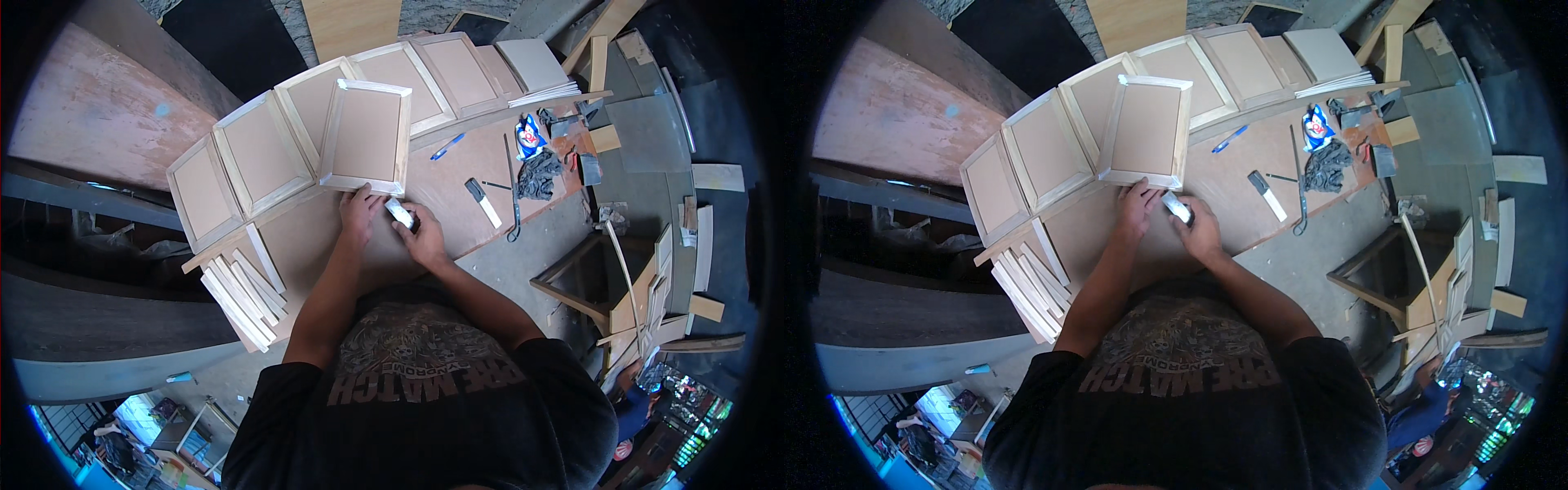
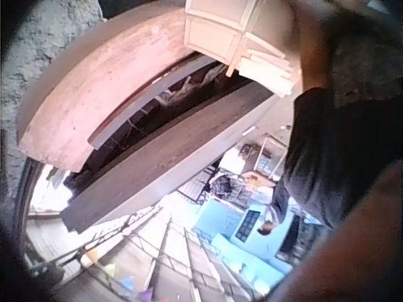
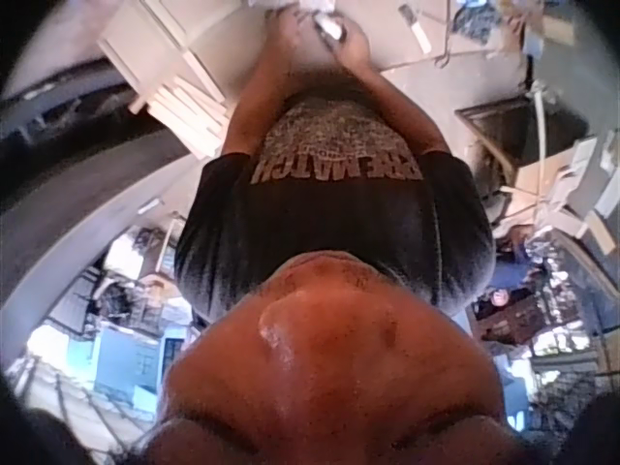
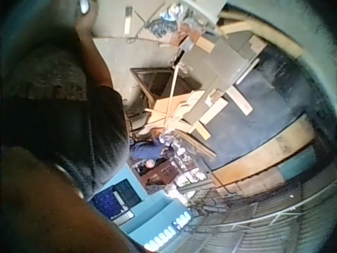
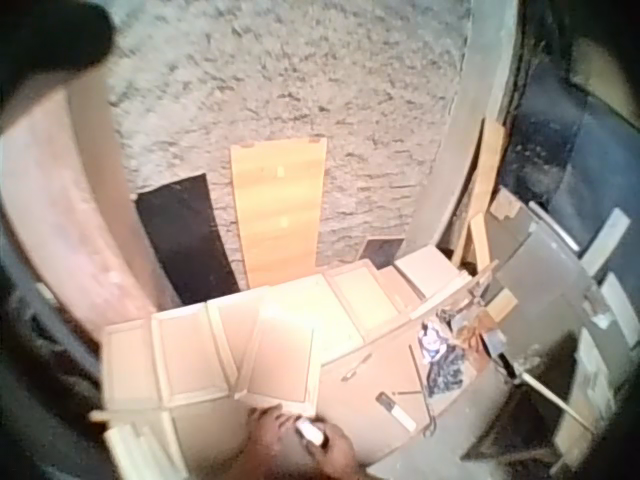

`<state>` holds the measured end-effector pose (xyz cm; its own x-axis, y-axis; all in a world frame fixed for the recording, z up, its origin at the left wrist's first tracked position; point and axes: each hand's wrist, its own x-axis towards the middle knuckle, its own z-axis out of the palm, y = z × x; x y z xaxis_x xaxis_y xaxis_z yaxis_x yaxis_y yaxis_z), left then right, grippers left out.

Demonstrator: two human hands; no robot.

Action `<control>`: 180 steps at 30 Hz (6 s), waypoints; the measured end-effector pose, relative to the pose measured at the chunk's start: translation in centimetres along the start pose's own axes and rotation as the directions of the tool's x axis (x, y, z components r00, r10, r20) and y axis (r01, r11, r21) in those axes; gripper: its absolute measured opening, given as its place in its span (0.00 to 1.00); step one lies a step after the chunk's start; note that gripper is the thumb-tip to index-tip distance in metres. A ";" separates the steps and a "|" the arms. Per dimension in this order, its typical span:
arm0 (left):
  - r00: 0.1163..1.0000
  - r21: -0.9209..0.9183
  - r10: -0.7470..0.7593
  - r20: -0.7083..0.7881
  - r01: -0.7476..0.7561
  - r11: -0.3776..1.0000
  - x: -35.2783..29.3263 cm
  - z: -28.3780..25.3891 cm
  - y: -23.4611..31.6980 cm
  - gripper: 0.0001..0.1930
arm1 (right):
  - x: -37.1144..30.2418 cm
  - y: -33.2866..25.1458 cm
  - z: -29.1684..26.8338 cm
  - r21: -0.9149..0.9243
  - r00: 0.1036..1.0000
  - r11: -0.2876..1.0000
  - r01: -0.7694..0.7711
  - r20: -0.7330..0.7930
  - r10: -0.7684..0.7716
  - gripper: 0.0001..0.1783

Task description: The recorder is assembling and finishing wooden picture frames, applying glue and using a file for finishing edges.

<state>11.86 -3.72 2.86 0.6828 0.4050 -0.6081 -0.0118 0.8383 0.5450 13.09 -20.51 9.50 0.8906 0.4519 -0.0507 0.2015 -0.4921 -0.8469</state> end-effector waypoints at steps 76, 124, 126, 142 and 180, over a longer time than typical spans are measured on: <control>0.957 -0.022 -0.290 -0.026 0.289 0.957 1.9 1.7 -2.5 0.22 | 5.3 3.4 -3.8 0.197 0.907 0.946 -0.258 -0.287 0.307 0.15; 0.940 -0.008 -0.340 -0.041 0.340 0.941 2.1 2.5 -3.2 0.18 | 5.2 5.4 -0.9 0.067 0.942 0.957 -0.282 -0.168 0.289 0.15; 0.939 -0.002 -0.339 -0.058 0.340 0.940 2.1 2.6 -3.2 0.18 | 5.2 5.8 -0.8 0.039 0.946 0.962 -0.271 -0.174 0.273 0.15; 0.939 -0.001 -0.341 -0.038 0.341 0.940 2.1 2.5 -3.3 0.20 | 5.2 5.5 -0.9 0.053 0.944 0.962 -0.268 -0.184 0.273 0.14; 0.935 -0.009 -0.352 -0.051 0.352 0.936 2.0 2.6 -3.1 0.18 | 5.3 4.5 -1.4 0.185 0.936 0.928 -0.323 -0.084 0.342 0.14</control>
<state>15.18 -6.51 1.49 0.6052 0.1022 -0.7895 0.2225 0.9305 0.2910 19.29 -21.42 6.19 0.9366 0.1925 -0.2928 -0.1758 -0.4647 -0.8678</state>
